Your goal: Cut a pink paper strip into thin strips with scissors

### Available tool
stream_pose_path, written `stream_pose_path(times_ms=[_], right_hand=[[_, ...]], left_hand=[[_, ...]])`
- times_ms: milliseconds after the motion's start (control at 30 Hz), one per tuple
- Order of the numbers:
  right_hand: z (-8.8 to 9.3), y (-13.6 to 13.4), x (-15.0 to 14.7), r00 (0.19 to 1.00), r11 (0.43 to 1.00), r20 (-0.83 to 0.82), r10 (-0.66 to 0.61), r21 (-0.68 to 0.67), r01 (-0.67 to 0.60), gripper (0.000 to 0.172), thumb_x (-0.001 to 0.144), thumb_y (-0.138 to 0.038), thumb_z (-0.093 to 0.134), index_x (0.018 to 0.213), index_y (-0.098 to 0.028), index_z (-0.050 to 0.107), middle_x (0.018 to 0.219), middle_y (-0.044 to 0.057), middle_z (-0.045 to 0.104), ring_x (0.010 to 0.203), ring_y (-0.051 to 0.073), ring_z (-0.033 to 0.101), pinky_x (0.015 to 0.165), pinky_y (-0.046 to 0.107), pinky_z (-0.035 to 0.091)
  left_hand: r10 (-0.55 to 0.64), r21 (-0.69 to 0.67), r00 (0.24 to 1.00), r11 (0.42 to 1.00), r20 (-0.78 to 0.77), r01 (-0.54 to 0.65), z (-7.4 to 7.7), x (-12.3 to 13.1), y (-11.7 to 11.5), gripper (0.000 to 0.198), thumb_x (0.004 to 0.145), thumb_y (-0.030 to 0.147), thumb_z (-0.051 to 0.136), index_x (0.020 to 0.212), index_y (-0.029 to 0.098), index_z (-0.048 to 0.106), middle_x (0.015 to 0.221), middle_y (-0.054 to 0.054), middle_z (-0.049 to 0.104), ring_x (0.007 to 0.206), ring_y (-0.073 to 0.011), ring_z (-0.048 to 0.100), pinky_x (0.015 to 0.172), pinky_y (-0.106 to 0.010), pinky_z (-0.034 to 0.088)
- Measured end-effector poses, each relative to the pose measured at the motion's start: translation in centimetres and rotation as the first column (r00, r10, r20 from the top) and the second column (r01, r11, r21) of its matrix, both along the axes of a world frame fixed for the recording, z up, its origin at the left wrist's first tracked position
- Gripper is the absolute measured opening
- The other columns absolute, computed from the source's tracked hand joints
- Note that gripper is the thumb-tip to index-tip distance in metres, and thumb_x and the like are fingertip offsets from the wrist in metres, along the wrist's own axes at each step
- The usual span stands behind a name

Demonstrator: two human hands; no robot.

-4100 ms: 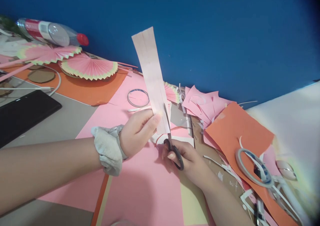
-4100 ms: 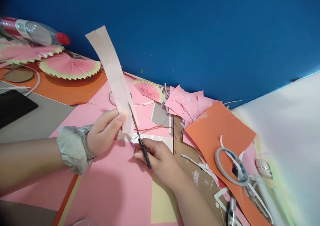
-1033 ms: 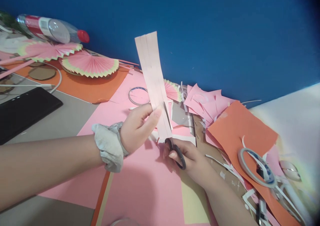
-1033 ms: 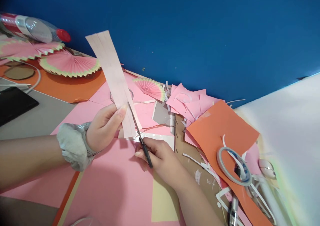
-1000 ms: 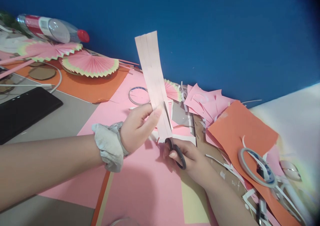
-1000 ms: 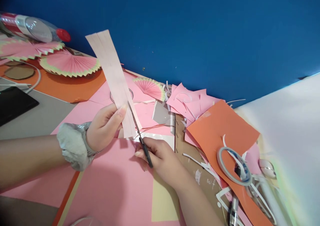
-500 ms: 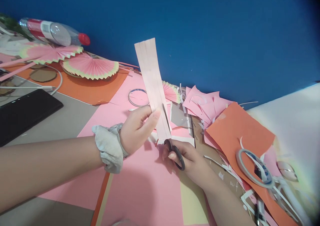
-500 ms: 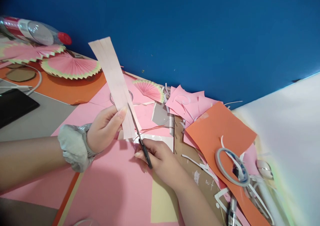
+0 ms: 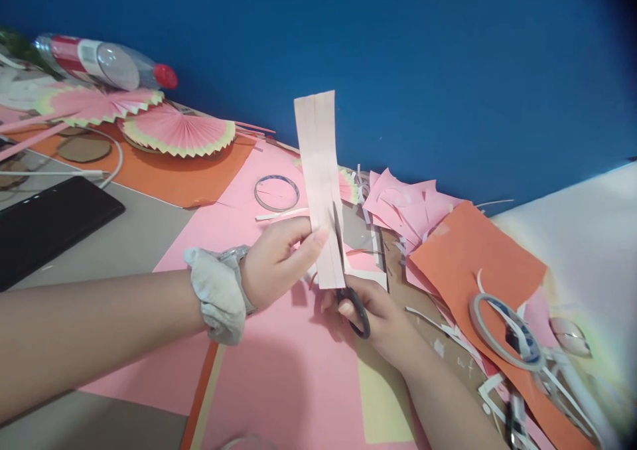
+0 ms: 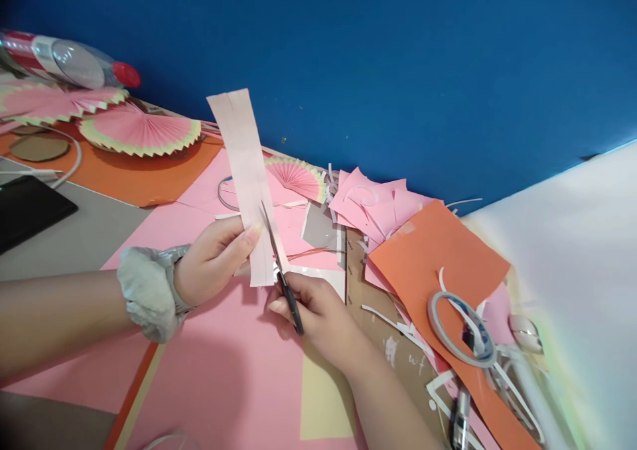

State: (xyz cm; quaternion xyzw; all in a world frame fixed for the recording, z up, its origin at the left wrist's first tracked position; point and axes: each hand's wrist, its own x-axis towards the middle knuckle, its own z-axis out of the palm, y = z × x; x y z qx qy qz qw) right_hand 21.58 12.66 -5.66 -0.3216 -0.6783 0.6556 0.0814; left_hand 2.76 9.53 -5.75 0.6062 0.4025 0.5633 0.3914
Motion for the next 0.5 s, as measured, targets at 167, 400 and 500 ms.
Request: stream_pose_path(times_ms=[167, 400, 500], right_hand=[[-0.21, -0.16, 0.0, 0.999, 0.999, -0.031, -0.028, -0.032, 0.027, 0.041, 0.083, -0.057, 0.054, 0.079, -0.016, 0.055, 0.057, -0.001, 0.054, 0.051, 0.012, 0.049, 0.051, 0.024, 0.036], [-0.02, -0.09, -0.02, 1.0, 1.0, 0.007, -0.008, -0.005, 0.008, 0.04, 0.084, -0.055, 0.054, 0.076, -0.016, 0.055, 0.059, -0.001, 0.054, 0.053, 0.013, 0.05, 0.052, 0.024, 0.036], [-0.13, -0.04, 0.12, 1.0, 1.0, 0.018, 0.001, 0.001, -0.001, 0.04, 0.085, -0.055, 0.052, 0.079, -0.016, 0.057, 0.061, 0.0, 0.056, 0.054, 0.014, 0.051, 0.053, 0.025, 0.037]], left_hand=[[-0.04, -0.053, 0.999, 0.998, 0.034, 0.042, -0.03, 0.09, -0.07, 0.039, 0.095, 0.034, 0.037, 0.066, 0.015, 0.055, 0.058, -0.001, 0.059, 0.053, -0.0094, 0.052, 0.051, -0.022, 0.041], [0.143, -0.034, 0.988, 0.989, 0.057, -0.141, -0.07, 0.09, -0.1, 0.031, 0.093, 0.035, 0.038, 0.07, 0.016, 0.049, 0.063, 0.001, 0.047, 0.059, -0.0102, 0.046, 0.05, -0.022, 0.037], [0.181, 0.013, 0.984, 0.983, 0.003, -0.181, 0.05, 0.07, -0.03, 0.033, 0.094, 0.032, 0.037, 0.066, 0.017, 0.045, 0.062, 0.002, 0.043, 0.057, -0.0092, 0.042, 0.053, -0.023, 0.037]])
